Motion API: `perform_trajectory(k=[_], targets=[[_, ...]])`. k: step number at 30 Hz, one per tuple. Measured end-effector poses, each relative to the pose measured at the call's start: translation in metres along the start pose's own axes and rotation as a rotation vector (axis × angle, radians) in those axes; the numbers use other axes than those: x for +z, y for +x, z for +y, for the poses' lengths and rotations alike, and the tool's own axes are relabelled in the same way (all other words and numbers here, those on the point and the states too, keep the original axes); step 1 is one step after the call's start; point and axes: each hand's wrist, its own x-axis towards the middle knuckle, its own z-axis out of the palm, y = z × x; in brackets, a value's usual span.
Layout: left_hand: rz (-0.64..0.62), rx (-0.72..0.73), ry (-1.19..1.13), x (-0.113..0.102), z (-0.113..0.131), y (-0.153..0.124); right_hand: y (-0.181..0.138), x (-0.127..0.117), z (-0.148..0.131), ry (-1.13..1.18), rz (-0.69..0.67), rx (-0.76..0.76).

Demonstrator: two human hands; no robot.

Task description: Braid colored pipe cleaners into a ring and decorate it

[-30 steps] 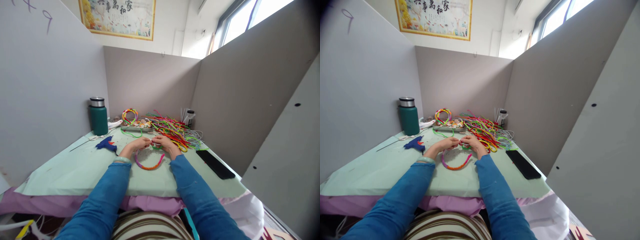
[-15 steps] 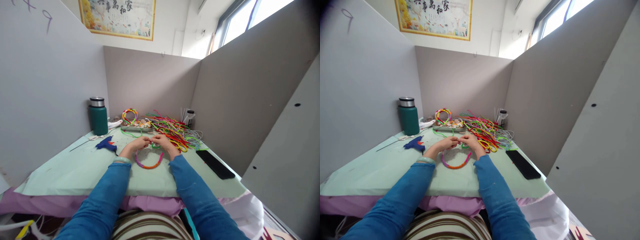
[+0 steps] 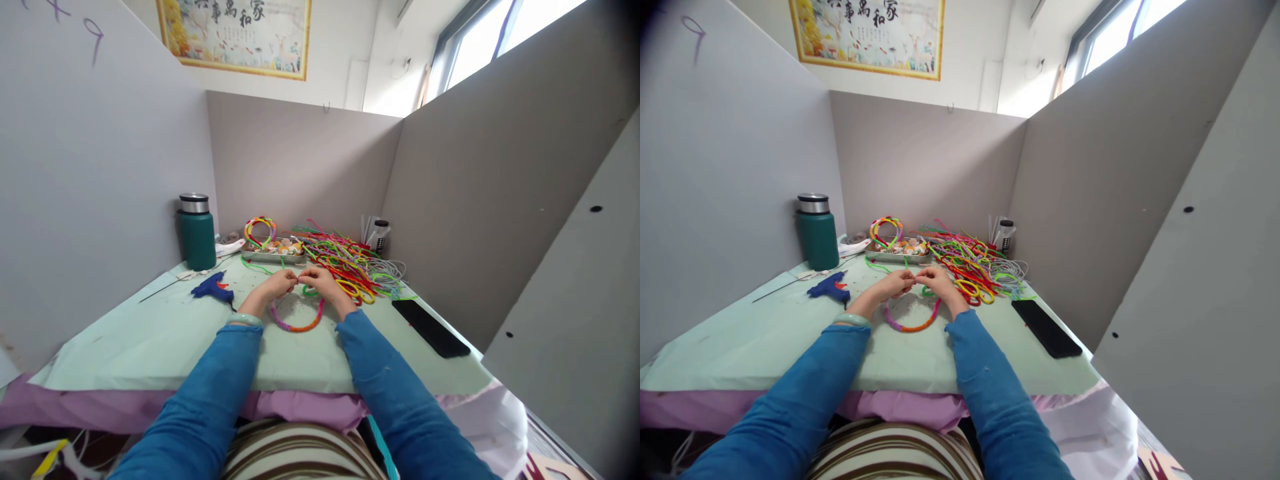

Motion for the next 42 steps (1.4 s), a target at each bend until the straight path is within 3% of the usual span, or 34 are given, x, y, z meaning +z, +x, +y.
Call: perform_trajectory(k=[10, 15, 20, 24, 33, 42], targets=[[0.067, -0.065, -0.005, 0.0, -0.004, 0.006, 0.001, 0.001, 0.001, -0.161, -0.075, -0.155], [0.108, -0.066, 0.063, -0.002, -0.006, 0.008, -0.002, 0.002, 0.0, -0.09, -0.085, -0.012], [0.136, -0.071, 0.068, -0.004, 0.002, 0.001, -0.003, 0.002, -0.003, 0.037, 0.071, 0.157], [0.124, -0.048, 0.068, -0.003, 0.001, 0.001, 0.0, 0.001, 0.001, 0.139, 0.071, 0.296], [0.166, 0.213, 0.239, -0.004, -0.018, 0.019, -0.002, 0.0, -0.006, 0.228, 0.075, 0.324], [0.202, 0.247, 0.48, -0.004, -0.015, 0.017, 0.001, 0.001, -0.001, 0.208, 0.089, 0.31]])
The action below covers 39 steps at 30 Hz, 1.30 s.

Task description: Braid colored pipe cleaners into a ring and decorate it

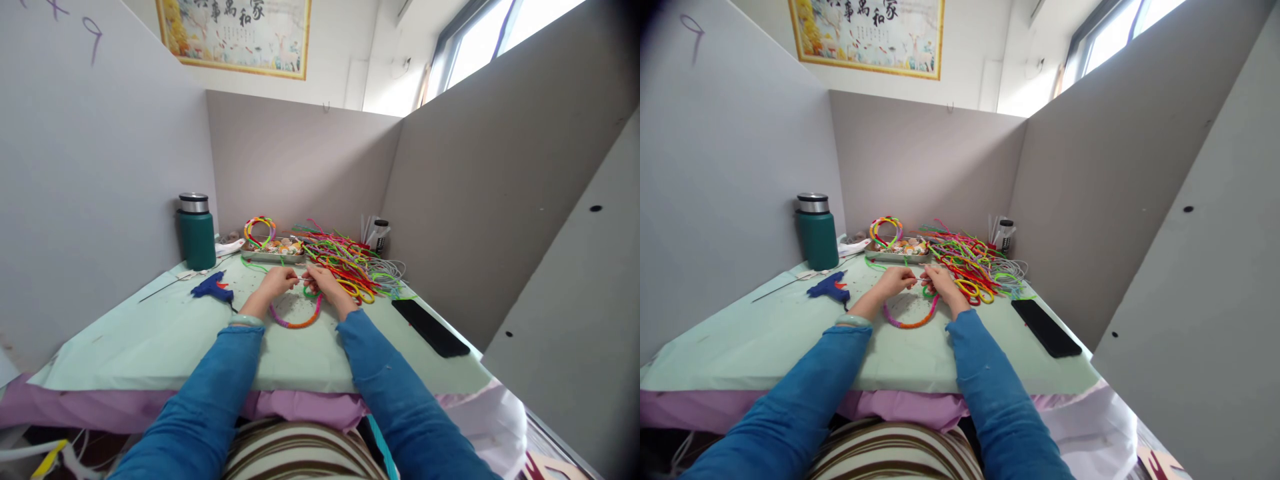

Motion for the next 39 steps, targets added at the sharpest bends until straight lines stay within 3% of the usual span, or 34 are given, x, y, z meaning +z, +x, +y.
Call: perform_trajectory(k=[7, 15, 20, 25, 29, 34, 39], targets=[[0.066, -0.007, 0.17, 0.003, 0.001, -0.001, -0.002, 0.002, -0.003, 0.016, 0.002, 0.012], [0.03, -0.032, -0.194, 0.001, 0.002, 0.001, -0.004, -0.004, -0.008, 0.261, 0.002, 0.105], [0.042, -0.146, -0.323, 0.0, 0.004, 0.001, 0.0, -0.008, -0.006, 0.369, -0.01, 0.247], [0.03, -0.111, -0.359, -0.001, 0.004, 0.0, 0.005, -0.01, 0.0, 0.376, -0.063, 0.341], [0.03, -0.068, -0.449, -0.002, 0.003, -0.001, 0.001, -0.01, 0.0, 0.306, -0.188, 0.324], [-0.017, -0.068, -0.51, -0.005, 0.006, -0.003, -0.008, -0.008, -0.003, 0.202, -0.328, 0.197], [-0.072, -0.066, -0.526, -0.008, 0.012, -0.006, -0.008, -0.006, -0.001, 0.115, -0.36, 0.179]])
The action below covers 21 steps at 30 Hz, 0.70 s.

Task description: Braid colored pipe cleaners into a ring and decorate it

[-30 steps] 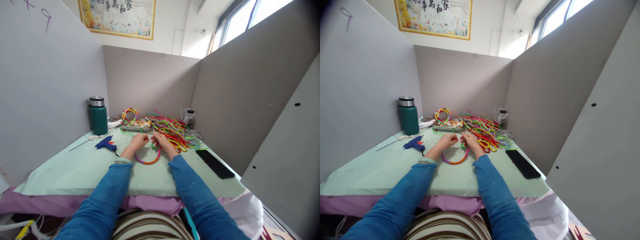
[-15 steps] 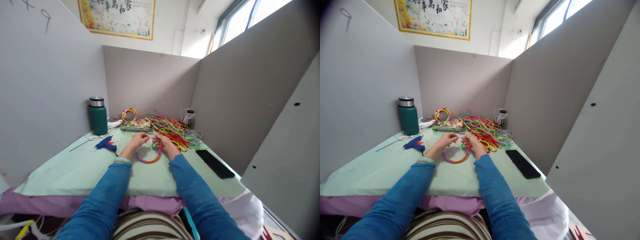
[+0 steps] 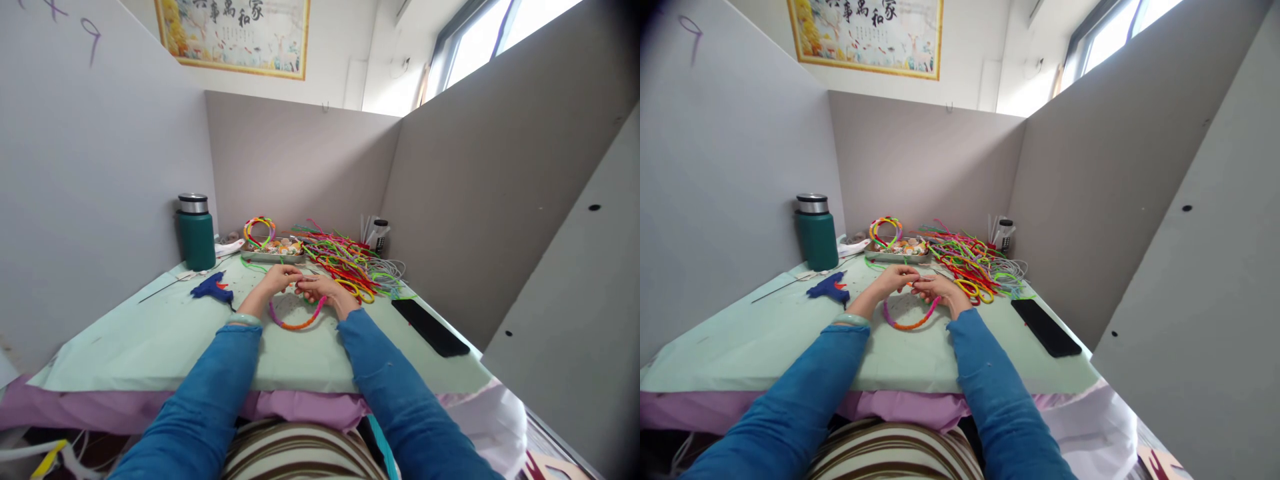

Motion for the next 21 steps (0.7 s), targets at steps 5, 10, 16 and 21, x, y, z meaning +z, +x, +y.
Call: perform_trajectory(k=[5, 10, 16, 21], targets=[[-0.01, -0.029, 0.013, -0.001, 0.005, -0.003, 0.001, 0.0, 0.001, 0.036, 0.017, -0.001], [-0.002, -0.027, -0.008, 0.0, 0.011, -0.007, -0.001, 0.001, -0.001, 0.067, 0.026, -0.007], [-0.11, -0.09, -0.109, -0.001, 0.014, -0.009, -0.003, -0.002, -0.002, 0.085, 0.015, -0.002], [-0.17, -0.089, -0.199, -0.003, 0.009, -0.006, -0.002, -0.007, -0.001, 0.1, -0.017, -0.034]])
